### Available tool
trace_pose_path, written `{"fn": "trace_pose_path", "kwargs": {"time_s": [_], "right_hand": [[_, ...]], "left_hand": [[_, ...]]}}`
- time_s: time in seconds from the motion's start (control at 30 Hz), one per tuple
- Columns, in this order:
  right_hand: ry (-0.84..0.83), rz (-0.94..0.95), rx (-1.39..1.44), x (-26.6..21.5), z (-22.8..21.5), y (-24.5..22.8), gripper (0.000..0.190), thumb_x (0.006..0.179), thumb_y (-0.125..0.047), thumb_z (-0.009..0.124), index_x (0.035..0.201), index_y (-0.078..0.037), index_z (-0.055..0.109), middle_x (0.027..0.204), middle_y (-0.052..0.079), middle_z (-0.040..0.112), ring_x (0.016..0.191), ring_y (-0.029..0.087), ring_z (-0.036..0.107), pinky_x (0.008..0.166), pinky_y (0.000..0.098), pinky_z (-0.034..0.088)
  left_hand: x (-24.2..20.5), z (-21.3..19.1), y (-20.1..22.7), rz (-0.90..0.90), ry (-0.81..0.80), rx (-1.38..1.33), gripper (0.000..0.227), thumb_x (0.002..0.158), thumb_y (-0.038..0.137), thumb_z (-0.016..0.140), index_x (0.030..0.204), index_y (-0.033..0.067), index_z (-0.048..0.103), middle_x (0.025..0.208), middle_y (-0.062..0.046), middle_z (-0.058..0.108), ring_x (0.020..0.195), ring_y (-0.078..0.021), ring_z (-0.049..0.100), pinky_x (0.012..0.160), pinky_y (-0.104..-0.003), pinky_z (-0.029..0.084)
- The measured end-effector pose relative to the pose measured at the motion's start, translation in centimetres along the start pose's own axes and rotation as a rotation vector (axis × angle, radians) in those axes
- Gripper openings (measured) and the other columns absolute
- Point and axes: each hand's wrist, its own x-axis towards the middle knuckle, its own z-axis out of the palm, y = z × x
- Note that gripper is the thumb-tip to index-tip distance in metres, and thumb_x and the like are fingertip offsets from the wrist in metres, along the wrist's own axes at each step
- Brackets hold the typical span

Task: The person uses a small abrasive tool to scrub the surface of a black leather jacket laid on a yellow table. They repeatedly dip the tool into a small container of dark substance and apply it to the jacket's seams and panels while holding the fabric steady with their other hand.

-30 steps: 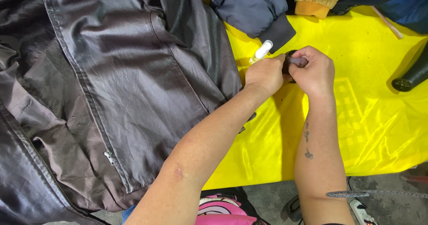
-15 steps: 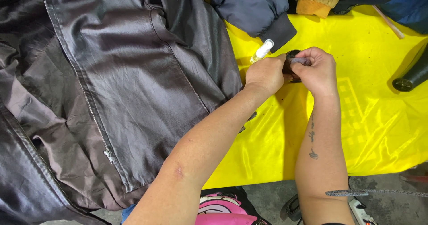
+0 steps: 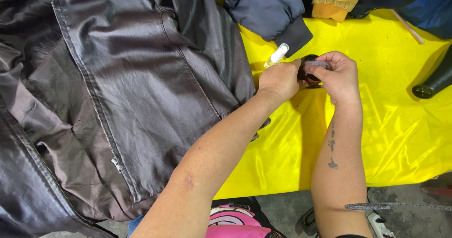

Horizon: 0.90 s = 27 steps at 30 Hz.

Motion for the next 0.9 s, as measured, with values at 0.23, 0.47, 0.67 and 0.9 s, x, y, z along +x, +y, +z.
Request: {"fn": "trace_pose_path", "kwargs": {"time_s": [0.23,0.47,0.67,0.9], "right_hand": [[0.007,-0.012,0.065,0.9,-0.3,1.3,0.026,0.084,-0.004,0.079,0.107,-0.01,0.07,0.094,0.002,0.073,0.081,0.001,0.063,0.064,0.0124,0.053],[0.018,0.004,0.189,2.0,-1.3,3.9,0.027,0.095,-0.011,0.073,0.121,-0.012,0.067,0.087,0.003,0.067,0.062,0.004,0.065,0.051,0.012,0.054],[0.017,0.173,0.526,-0.5,-0.5,-0.2,0.024,0.088,-0.008,0.069,0.112,-0.014,0.068,0.089,0.007,0.074,0.051,0.01,0.062,0.042,0.0164,0.046],[-0.196,-0.068,0.781,-11.2,1.7,-2.5,0.02,0.092,-0.023,0.076,0.102,-0.011,0.064,0.086,-0.001,0.054,0.071,0.007,0.056,0.058,0.0143,0.051]], "left_hand": [[-2.9,-1.8,0.4,0.011,-0.127,-0.036,0.074,0.093,0.025,0.068,0.153,-0.0025,0.034,0.137,-0.026,0.06,0.13,-0.0344,0.061,0.109,-0.05,0.05],[-13.3,-2.8,-3.3,0.485,0.186,0.235,0.055,0.081,0.018,0.08,0.131,0.0009,0.063,0.112,-0.023,0.067,0.11,-0.0388,0.064,0.096,-0.048,0.049],[-26.1,-5.7,-11.1,0.461,0.408,0.116,0.024,0.092,0.023,0.073,0.112,0.0085,0.071,0.112,-0.011,0.068,0.096,-0.0316,0.065,0.084,-0.043,0.052],[-35.6,-5.1,-16.6,0.261,0.586,0.137,0.015,0.089,0.017,0.077,0.103,0.0126,0.075,0.114,-0.008,0.068,0.108,-0.0294,0.067,0.092,-0.039,0.052]]}}
